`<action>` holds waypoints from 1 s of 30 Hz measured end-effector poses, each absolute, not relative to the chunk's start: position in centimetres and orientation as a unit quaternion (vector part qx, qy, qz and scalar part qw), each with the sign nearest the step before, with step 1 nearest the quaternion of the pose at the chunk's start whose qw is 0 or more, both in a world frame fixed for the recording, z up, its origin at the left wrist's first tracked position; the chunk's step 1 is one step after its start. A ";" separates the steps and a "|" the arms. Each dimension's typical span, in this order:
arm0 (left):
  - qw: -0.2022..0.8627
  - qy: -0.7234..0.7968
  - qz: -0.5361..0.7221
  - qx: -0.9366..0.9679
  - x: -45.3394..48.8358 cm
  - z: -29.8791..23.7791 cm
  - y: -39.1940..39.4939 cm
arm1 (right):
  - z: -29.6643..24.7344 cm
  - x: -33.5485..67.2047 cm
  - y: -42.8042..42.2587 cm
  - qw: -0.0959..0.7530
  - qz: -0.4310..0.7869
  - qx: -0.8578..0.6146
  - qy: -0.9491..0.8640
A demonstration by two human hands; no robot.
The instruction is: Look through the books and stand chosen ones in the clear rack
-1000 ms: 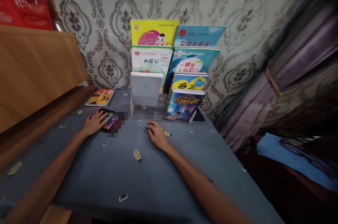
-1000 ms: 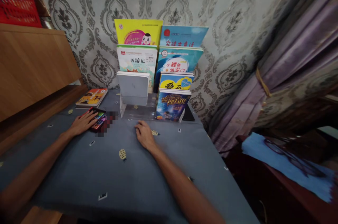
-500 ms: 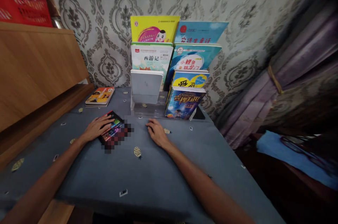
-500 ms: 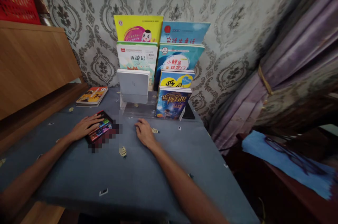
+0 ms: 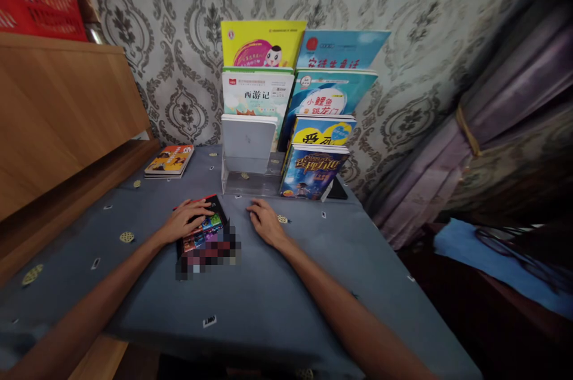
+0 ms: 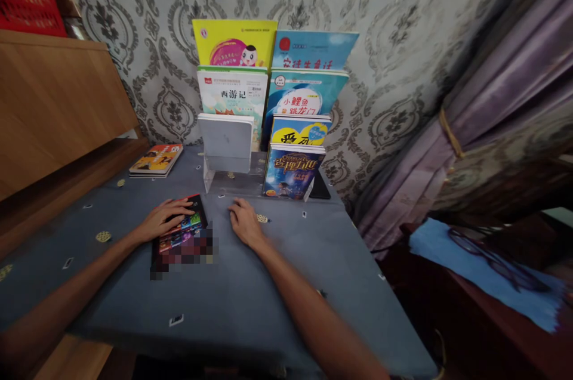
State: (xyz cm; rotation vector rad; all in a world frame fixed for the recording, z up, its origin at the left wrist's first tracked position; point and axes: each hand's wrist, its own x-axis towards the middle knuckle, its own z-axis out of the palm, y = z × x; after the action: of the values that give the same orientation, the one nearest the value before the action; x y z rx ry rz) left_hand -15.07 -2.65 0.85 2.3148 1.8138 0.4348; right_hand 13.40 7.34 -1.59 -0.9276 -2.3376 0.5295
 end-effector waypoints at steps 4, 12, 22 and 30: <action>0.106 0.581 0.158 0.791 -13.3 1.0 -2.2 | -1.4 13.4 7.2 0.275 0.196 -0.349 -0.874; 0.132 0.518 0.188 0.824 -8.7 0.7 -0.1 | -1.4 13.3 7.1 0.319 0.211 -0.319 -0.867; 0.116 0.487 0.229 0.835 -5.2 0.0 1.6 | -1.3 13.3 7.1 0.317 0.190 -0.317 -0.873; 0.041 0.480 0.235 0.844 -4.9 0.4 0.8 | 0.1 13.4 5.9 0.243 0.147 -0.358 -0.889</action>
State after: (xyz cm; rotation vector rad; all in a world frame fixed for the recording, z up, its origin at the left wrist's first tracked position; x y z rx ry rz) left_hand -4.87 0.81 0.38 2.5853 1.4697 0.7194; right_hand 13.36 5.91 0.15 -0.9793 -2.4303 0.4014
